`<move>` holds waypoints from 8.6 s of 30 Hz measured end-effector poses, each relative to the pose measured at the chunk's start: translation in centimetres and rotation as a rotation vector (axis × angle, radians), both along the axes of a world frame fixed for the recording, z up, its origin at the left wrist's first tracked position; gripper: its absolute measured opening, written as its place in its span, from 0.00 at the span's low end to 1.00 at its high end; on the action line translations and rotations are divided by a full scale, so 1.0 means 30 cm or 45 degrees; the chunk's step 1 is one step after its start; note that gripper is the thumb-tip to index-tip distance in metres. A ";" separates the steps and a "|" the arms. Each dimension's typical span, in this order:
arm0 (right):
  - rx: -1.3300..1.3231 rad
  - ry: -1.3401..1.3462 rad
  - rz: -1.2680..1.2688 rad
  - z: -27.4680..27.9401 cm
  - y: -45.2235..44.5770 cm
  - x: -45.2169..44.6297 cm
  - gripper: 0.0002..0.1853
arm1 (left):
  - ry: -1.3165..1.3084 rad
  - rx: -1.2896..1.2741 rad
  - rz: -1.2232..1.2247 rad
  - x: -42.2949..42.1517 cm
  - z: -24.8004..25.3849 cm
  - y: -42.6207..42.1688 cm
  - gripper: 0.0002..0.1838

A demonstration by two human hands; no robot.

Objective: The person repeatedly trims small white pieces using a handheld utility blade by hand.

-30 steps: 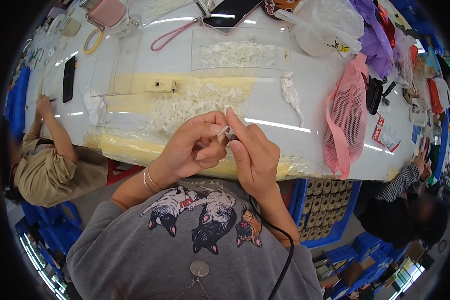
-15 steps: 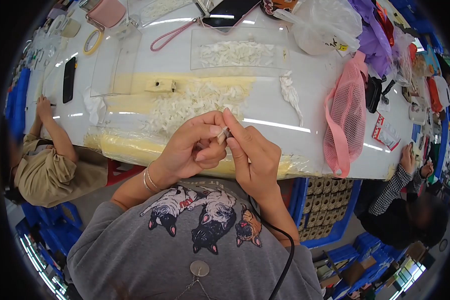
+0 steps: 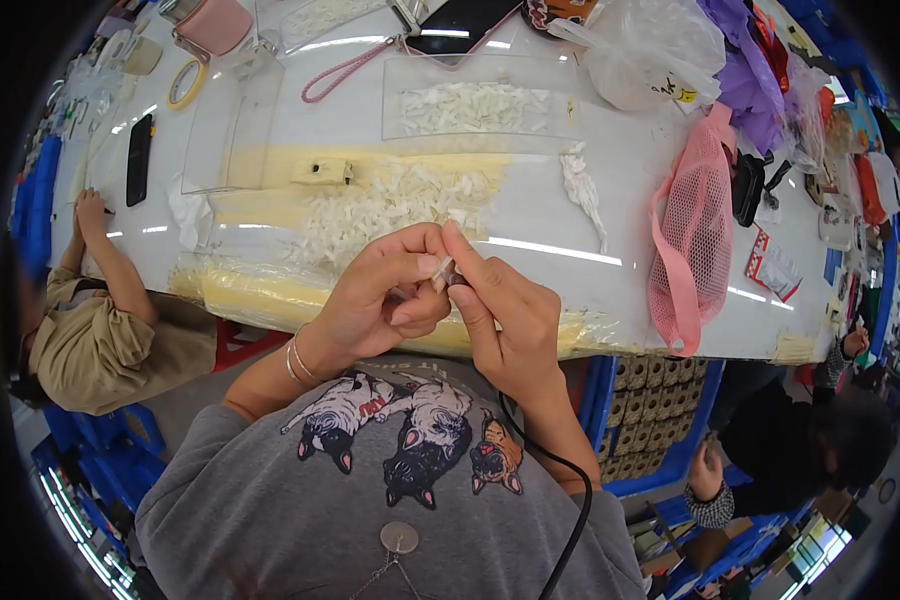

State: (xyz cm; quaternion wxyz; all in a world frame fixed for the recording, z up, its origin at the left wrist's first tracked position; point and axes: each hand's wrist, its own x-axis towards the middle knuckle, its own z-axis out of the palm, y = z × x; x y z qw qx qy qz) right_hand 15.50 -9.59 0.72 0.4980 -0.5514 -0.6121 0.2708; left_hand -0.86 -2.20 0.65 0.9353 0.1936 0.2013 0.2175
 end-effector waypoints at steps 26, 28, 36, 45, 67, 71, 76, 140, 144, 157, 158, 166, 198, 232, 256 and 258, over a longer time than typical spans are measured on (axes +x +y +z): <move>-0.315 0.635 -0.191 -0.033 0.001 -0.029 0.03 | 0.146 0.046 0.010 0.019 -0.033 -0.005 0.10; -0.330 0.565 -0.214 -0.044 0.003 -0.026 0.02 | 0.185 0.004 -0.025 0.021 -0.033 -0.003 0.11; -0.402 -0.265 -0.421 -0.080 0.109 0.093 0.08 | -0.161 -0.186 -0.116 0.006 -0.116 0.006 0.14; -0.493 -0.597 -0.526 -0.140 0.145 0.069 0.09 | -0.012 -0.041 -0.116 0.002 -0.101 0.022 0.10; -0.536 -0.375 -0.458 -0.121 0.195 0.134 0.08 | 0.283 0.271 -0.051 -0.007 -0.069 0.057 0.09; -0.581 -0.362 -0.378 -0.112 0.208 0.162 0.08 | 0.296 0.313 -0.046 -0.001 -0.064 0.065 0.09; -0.520 -0.167 -0.167 -0.056 0.181 0.159 0.07 | 0.598 0.757 -0.029 0.017 -0.053 0.084 0.10; -0.024 -0.120 0.074 0.058 0.028 0.061 0.23 | -0.235 -0.105 -0.254 -0.010 -0.035 0.098 0.06; -0.027 -0.135 0.074 0.054 0.027 0.059 0.24 | -0.245 -0.105 -0.262 -0.017 -0.035 0.099 0.06; -0.081 -0.126 0.099 0.067 0.026 0.048 0.25 | -0.183 -0.051 -0.236 -0.028 -0.026 0.099 0.07; -0.063 -0.143 0.099 0.066 0.027 0.047 0.25 | -0.187 -0.068 -0.235 -0.032 -0.027 0.096 0.07; -0.223 0.341 -0.133 0.036 0.032 0.040 0.19 | -0.110 0.085 -0.212 -0.021 -0.002 0.091 0.08; -0.099 -0.580 -0.453 -0.203 0.263 0.146 0.09 | -0.316 -0.086 -0.156 -0.020 -0.094 0.080 0.11; -0.169 -0.155 0.044 0.073 0.025 0.053 0.25 | -0.268 0.000 -0.147 0.014 -0.046 0.054 0.05; 0.028 -0.458 -0.006 0.057 0.021 0.062 0.25 | -0.219 0.079 -0.180 0.002 -0.038 0.062 0.08; -0.014 -0.516 -0.007 0.074 0.019 0.065 0.24 | -0.215 0.079 -0.179 0.002 -0.038 0.062 0.07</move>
